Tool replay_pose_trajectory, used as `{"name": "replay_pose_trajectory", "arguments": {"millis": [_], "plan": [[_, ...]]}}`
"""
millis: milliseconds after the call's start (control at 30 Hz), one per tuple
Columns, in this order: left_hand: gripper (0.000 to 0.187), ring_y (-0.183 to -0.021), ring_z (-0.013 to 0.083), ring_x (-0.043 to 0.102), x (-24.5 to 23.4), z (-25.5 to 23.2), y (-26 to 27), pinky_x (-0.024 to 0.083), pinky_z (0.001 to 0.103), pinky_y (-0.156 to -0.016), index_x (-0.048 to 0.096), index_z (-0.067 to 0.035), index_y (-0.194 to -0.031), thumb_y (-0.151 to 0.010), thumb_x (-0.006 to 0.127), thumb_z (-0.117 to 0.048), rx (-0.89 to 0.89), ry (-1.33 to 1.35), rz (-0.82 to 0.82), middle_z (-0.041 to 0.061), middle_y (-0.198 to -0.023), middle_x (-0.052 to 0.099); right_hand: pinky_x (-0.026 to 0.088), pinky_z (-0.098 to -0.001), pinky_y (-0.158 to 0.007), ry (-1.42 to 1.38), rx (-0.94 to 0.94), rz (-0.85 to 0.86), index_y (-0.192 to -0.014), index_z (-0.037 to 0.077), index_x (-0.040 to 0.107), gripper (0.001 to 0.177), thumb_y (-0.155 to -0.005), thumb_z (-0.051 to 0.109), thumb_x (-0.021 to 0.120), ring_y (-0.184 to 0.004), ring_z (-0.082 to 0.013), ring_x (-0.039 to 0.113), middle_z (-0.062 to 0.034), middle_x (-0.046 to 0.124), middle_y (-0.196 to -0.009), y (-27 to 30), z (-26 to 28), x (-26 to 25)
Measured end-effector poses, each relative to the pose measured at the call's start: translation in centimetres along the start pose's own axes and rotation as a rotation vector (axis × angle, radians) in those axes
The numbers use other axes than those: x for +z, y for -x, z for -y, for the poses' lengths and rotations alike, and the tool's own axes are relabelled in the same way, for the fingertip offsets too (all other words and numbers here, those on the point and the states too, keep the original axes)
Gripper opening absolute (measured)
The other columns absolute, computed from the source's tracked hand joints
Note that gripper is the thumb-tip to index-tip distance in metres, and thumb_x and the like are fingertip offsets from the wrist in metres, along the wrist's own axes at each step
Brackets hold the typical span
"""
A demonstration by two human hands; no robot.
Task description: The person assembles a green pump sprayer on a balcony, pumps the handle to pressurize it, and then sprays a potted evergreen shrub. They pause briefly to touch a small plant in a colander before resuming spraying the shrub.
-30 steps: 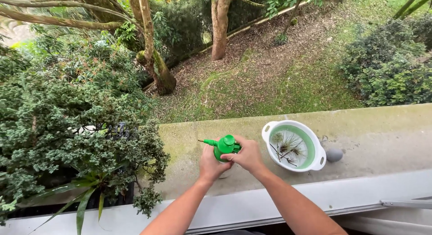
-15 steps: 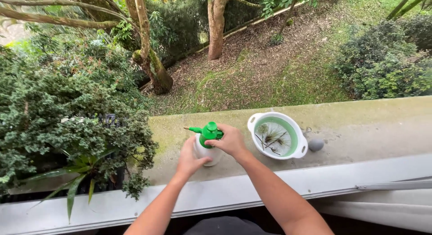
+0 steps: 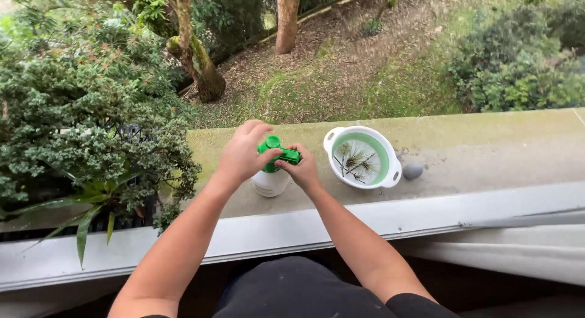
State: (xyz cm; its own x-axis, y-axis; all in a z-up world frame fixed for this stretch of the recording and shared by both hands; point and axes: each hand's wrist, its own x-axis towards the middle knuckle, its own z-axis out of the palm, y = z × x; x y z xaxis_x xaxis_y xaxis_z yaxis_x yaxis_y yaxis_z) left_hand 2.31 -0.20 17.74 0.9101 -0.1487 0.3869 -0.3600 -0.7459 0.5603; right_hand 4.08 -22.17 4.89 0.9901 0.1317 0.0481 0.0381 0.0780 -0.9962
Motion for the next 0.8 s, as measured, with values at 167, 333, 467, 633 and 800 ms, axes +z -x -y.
{"name": "replay_pose_trajectory", "arguments": {"millis": [167,333,467,633,800], "plan": [[0.039,-0.113,0.0379,0.072,1.9,-1.3,-3.3,0.063,0.054,-0.093,0.066,-0.019,-0.107,-0.095,0.079,-0.054,0.066,-0.078,0.366,0.005,-0.113,0.062,0.054,-0.0240,-0.075,0.108,-0.116,-0.216,-0.111,0.012,0.070,0.053,-0.075,0.023,0.108,-0.084,-0.0055,0.063,0.0031,0.065,-0.088,2.2,1.7,1.6],[0.039,-0.090,0.0441,0.076,4.1,0.5,-4.3,0.064,0.059,-0.079,0.062,-0.017,-0.087,-0.100,0.072,-0.053,0.128,-0.113,0.446,0.006,-0.098,0.062,0.050,-0.0335,-0.085,0.469,-0.368,-0.509,-0.100,0.017,0.057,0.050,-0.091,0.044,0.098,-0.089,-0.0195,0.062,-0.0010,0.054,-0.095,7.9,-1.2,3.9],[0.040,-0.091,0.0433,0.076,4.1,0.4,-4.1,0.062,0.057,-0.079,0.059,-0.018,-0.085,-0.099,0.072,-0.054,0.139,-0.089,0.475,0.007,-0.094,0.062,0.043,-0.0474,-0.122,0.474,-0.159,-0.258,-0.148,0.004,0.052,0.076,-0.093,0.040,0.091,-0.141,-0.0351,0.054,-0.0180,0.054,-0.146,8.2,0.3,7.4],[0.044,-0.089,0.0418,0.075,3.2,0.2,-3.9,0.061,0.057,-0.078,0.057,-0.021,-0.083,-0.097,0.072,-0.060,0.176,-0.071,0.483,0.005,-0.091,0.058,0.043,-0.0517,-0.128,0.475,0.041,-0.209,-0.153,0.006,0.060,0.089,-0.082,0.045,0.098,-0.148,-0.0376,0.057,-0.0182,0.063,-0.150,4.5,-0.7,9.1],[0.050,-0.096,0.0420,0.075,3.7,0.3,-4.2,0.061,0.056,-0.081,0.061,-0.018,-0.085,-0.107,0.059,-0.062,0.166,-0.004,0.456,0.007,-0.095,0.065,0.053,-0.0550,-0.109,0.551,-0.060,-0.310,-0.126,0.003,0.072,0.079,-0.071,0.049,0.103,-0.122,-0.0459,0.070,-0.0245,0.075,-0.120,3.8,-1.0,9.7]]}}
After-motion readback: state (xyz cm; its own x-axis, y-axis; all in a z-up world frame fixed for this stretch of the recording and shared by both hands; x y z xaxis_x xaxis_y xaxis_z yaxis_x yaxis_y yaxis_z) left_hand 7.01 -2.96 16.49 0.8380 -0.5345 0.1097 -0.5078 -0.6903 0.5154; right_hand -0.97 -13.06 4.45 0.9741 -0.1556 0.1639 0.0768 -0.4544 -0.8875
